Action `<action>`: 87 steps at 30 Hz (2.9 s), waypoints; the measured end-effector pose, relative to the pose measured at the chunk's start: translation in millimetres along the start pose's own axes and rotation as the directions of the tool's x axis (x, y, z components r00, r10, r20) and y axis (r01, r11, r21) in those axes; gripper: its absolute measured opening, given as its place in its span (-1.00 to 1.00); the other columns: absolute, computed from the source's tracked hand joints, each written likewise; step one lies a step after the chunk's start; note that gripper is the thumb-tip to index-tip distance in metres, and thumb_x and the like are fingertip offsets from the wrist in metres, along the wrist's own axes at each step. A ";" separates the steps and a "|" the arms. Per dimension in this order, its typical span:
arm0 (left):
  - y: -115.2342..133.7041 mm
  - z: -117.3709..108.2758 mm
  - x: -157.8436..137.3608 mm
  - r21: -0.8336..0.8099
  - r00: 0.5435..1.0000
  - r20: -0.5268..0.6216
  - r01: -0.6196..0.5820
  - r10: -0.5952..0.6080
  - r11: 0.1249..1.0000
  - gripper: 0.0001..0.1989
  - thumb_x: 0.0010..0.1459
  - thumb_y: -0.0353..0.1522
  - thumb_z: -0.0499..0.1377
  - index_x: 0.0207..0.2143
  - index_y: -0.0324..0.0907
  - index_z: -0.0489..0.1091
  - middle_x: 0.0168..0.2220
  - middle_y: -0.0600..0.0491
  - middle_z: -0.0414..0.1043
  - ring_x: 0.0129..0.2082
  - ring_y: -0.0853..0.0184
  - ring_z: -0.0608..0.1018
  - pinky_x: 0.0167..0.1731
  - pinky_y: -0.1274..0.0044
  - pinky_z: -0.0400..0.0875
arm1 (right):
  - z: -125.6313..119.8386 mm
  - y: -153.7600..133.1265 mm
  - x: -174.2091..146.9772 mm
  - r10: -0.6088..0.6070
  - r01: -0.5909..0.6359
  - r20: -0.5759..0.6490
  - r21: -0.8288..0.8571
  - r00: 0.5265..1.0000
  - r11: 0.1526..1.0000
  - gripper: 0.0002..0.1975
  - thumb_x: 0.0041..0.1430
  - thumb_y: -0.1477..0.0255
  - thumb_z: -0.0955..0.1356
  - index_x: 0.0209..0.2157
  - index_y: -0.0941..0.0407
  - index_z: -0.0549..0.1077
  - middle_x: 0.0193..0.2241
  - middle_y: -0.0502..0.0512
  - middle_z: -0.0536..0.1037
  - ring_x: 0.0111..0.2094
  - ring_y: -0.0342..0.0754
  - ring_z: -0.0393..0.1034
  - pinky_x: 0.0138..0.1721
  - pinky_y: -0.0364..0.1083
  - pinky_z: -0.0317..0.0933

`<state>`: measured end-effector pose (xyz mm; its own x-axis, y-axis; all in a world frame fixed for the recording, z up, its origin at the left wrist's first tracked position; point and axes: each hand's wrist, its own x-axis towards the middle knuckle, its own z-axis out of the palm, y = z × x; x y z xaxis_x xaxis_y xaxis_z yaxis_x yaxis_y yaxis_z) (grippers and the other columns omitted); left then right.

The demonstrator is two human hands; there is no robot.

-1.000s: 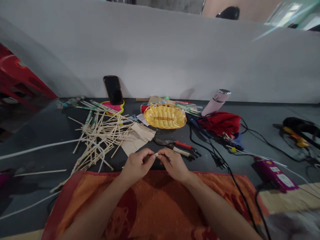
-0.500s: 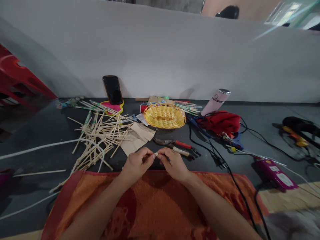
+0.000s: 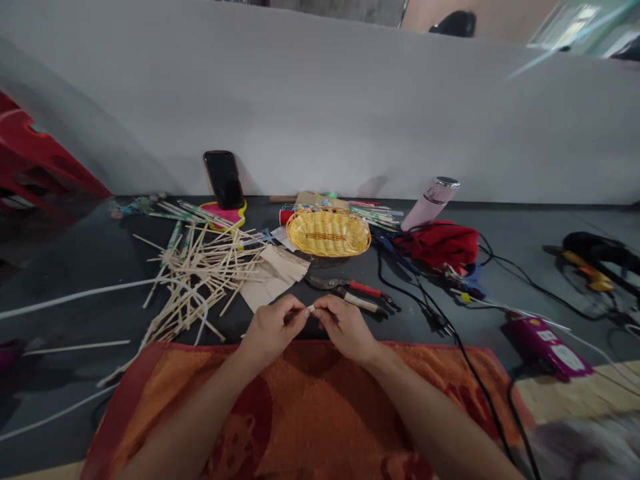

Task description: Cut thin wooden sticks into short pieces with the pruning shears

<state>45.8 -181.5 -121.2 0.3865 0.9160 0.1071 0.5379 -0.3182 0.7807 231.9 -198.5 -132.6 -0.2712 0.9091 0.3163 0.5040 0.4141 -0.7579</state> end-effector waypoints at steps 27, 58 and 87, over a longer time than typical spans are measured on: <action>-8.9 -5.0 4.4 -0.021 0.994 -0.088 0.059 -0.061 0.998 -0.80 0.18 -0.21 0.10 -0.34 -0.12 0.42 -0.39 0.10 0.56 -0.39 0.37 0.56 -0.38 0.61 0.36 | -75.6 40.1 3.9 0.109 -0.063 0.037 -0.620 0.993 0.782 -0.87 0.19 0.32 0.37 -0.30 0.09 0.45 -0.21 0.10 0.49 -0.13 0.01 0.31 -0.06 -0.03 0.17; 12.0 -27.3 5.9 -0.421 0.972 -0.163 0.088 -0.171 0.903 -0.76 0.20 -0.22 0.11 -0.37 -0.20 0.42 -0.40 0.04 0.57 -0.52 0.43 0.42 -0.52 0.62 0.25 | -62.5 -20.1 -5.8 0.267 -0.260 0.151 0.859 0.952 0.441 -0.72 -0.06 0.31 0.48 -0.32 0.01 0.36 -0.01 0.13 0.46 -0.13 0.08 0.46 -0.24 0.06 0.40; 15.5 -26.1 3.4 -0.441 0.975 -0.191 0.020 -0.116 0.897 -0.75 0.15 -0.21 0.15 -0.31 -0.22 0.50 -0.48 0.07 0.48 -0.55 0.44 0.41 -0.57 0.64 0.26 | -24.8 -7.4 -4.9 -0.002 0.061 0.103 -0.575 0.995 0.816 -0.56 0.11 0.54 0.26 0.06 0.08 0.29 0.28 0.20 0.07 0.19 0.21 0.03 0.13 0.26 0.00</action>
<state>36.0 -177.0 -92.7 0.1718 0.9763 0.1315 0.1603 -0.1594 0.9741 249.8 -204.9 -114.4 -0.3553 0.8985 0.2578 0.8659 0.4203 -0.2714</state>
